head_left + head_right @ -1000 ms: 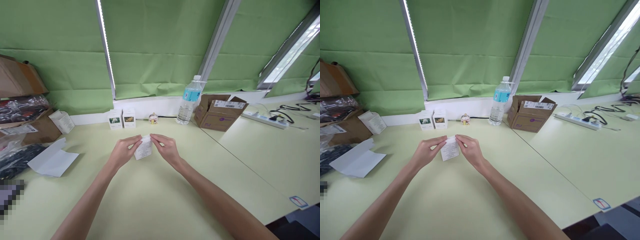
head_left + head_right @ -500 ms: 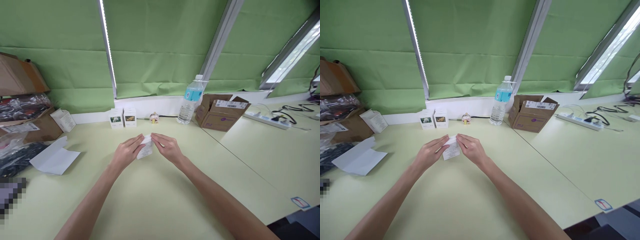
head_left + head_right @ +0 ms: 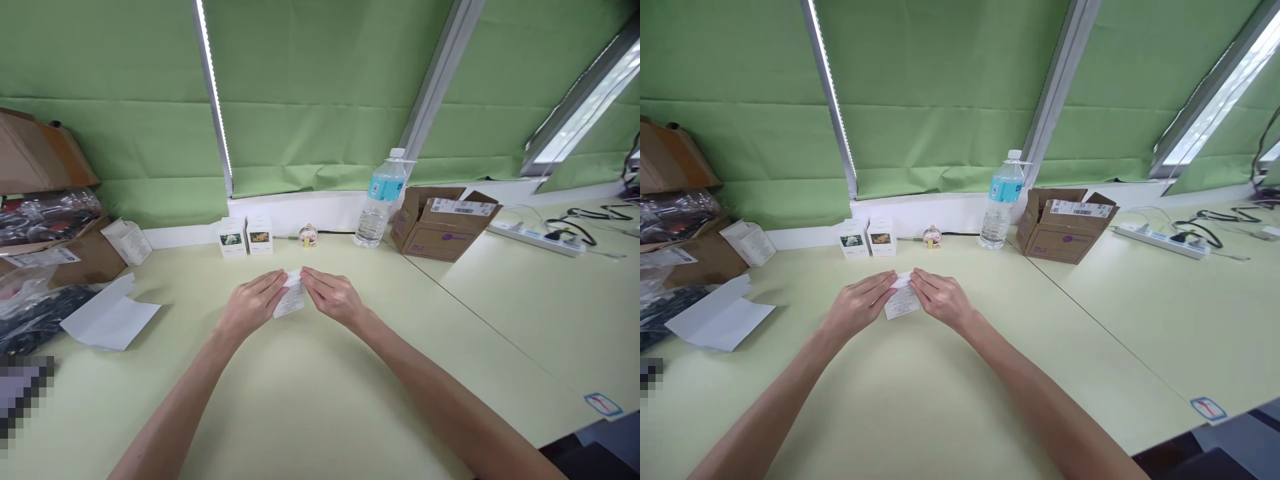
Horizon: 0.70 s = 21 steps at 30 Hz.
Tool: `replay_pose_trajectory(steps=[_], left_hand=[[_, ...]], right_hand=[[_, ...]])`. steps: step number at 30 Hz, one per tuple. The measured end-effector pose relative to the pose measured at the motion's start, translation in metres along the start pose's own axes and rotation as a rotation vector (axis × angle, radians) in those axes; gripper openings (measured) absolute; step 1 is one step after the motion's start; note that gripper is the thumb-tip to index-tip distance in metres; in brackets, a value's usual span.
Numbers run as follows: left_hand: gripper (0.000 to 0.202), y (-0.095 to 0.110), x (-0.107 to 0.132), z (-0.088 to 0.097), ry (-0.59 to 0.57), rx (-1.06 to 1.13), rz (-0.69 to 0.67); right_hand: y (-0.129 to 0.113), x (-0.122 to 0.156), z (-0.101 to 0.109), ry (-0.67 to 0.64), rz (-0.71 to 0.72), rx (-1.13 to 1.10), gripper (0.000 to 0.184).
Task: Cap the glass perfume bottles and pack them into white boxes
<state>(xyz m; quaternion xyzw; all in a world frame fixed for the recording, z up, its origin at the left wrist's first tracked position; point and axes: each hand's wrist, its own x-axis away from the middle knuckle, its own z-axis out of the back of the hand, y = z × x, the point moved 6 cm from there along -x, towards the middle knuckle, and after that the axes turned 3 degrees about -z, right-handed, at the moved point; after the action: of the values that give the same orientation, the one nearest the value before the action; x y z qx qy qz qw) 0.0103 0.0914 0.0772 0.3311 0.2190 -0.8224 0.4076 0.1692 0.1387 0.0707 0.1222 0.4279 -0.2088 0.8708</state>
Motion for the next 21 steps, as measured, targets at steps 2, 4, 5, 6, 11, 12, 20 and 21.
replay_pose_trajectory(steps=[2,4,5,6,11,12,20,21], left_hand=[[0.032,-0.001,0.001,0.0,-0.001,-0.008,-0.002],[0.032,-0.001,0.001,-0.001,0.006,-0.006,0.004],[0.032,-0.002,0.001,-0.001,0.009,0.001,0.014],[0.032,-0.003,0.001,-0.001,0.011,0.014,0.026],[0.031,-0.008,0.0,0.0,0.017,0.114,0.12],[0.031,-0.009,0.0,0.0,0.014,0.13,0.142],[0.029,-0.013,0.0,0.0,0.002,0.195,0.231],[0.029,-0.013,0.0,0.0,0.004,0.2,0.231]], right_hand=[[0.0,0.001,-0.001,-0.006,0.017,-0.007,0.029],[0.0,0.002,-0.002,-0.019,0.016,-0.021,0.03],[0.0,0.003,-0.004,-0.024,0.004,-0.037,0.03],[0.0,0.003,-0.005,-0.023,-0.02,-0.062,0.03],[0.009,0.0,-0.001,0.096,-0.354,-0.349,0.025],[0.012,-0.001,-0.001,0.106,-0.445,-0.425,0.024],[0.026,0.0,-0.006,-0.034,-0.906,-0.772,0.028],[0.027,0.0,-0.007,-0.038,-0.927,-0.805,0.029]])
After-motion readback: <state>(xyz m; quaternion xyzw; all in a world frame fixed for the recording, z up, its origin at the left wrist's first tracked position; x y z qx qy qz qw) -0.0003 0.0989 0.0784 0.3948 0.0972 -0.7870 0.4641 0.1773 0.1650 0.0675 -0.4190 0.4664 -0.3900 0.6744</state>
